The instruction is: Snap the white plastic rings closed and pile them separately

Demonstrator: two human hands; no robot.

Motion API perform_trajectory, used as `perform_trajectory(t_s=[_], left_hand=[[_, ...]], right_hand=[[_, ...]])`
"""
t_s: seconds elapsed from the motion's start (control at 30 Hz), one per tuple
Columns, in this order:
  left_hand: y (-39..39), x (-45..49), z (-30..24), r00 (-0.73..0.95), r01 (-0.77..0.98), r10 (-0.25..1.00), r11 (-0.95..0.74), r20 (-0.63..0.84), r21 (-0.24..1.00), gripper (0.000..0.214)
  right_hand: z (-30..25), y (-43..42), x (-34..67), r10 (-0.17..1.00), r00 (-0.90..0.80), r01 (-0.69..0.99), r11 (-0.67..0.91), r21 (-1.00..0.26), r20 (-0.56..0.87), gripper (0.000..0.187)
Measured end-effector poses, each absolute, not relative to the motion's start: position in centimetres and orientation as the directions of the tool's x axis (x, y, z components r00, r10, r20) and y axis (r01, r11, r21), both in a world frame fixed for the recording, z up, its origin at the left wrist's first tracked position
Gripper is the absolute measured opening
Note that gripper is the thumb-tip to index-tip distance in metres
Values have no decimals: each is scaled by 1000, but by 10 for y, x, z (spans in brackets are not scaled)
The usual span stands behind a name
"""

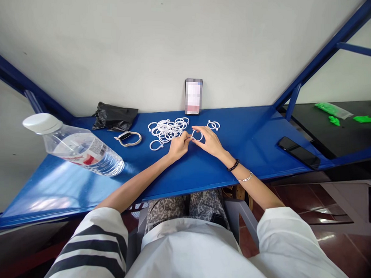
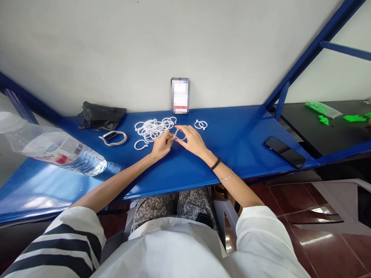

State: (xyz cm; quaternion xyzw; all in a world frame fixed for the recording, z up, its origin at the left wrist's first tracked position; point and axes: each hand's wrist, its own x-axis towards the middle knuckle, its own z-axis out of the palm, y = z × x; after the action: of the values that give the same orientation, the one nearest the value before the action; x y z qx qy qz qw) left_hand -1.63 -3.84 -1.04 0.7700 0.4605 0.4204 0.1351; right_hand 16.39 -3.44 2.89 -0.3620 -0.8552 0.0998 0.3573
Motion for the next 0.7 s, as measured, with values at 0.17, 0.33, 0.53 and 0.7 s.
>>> perform_trajectory(t_s=[0.17, 0.33, 0.53, 0.7], left_hand=[[-38, -17, -11, 225, 585, 822, -543, 523, 602, 12], [-41, -16, -6, 244, 551, 818, -559, 521, 620, 19], [-44, -15, 1, 248, 504, 831, -549, 498, 667, 32], [-42, -14, -3, 320, 551, 781, -614, 537, 565, 34]], right_hand=[[28, -34, 164, 690, -485, 540, 719, -437, 537, 40], [28, -33, 164, 750, -417, 471, 662, -583, 514, 33], [21, -31, 159, 908, -300, 79, 328, -941, 291, 40], [16, -31, 152, 942, -289, -122, 140, -983, 170, 46]])
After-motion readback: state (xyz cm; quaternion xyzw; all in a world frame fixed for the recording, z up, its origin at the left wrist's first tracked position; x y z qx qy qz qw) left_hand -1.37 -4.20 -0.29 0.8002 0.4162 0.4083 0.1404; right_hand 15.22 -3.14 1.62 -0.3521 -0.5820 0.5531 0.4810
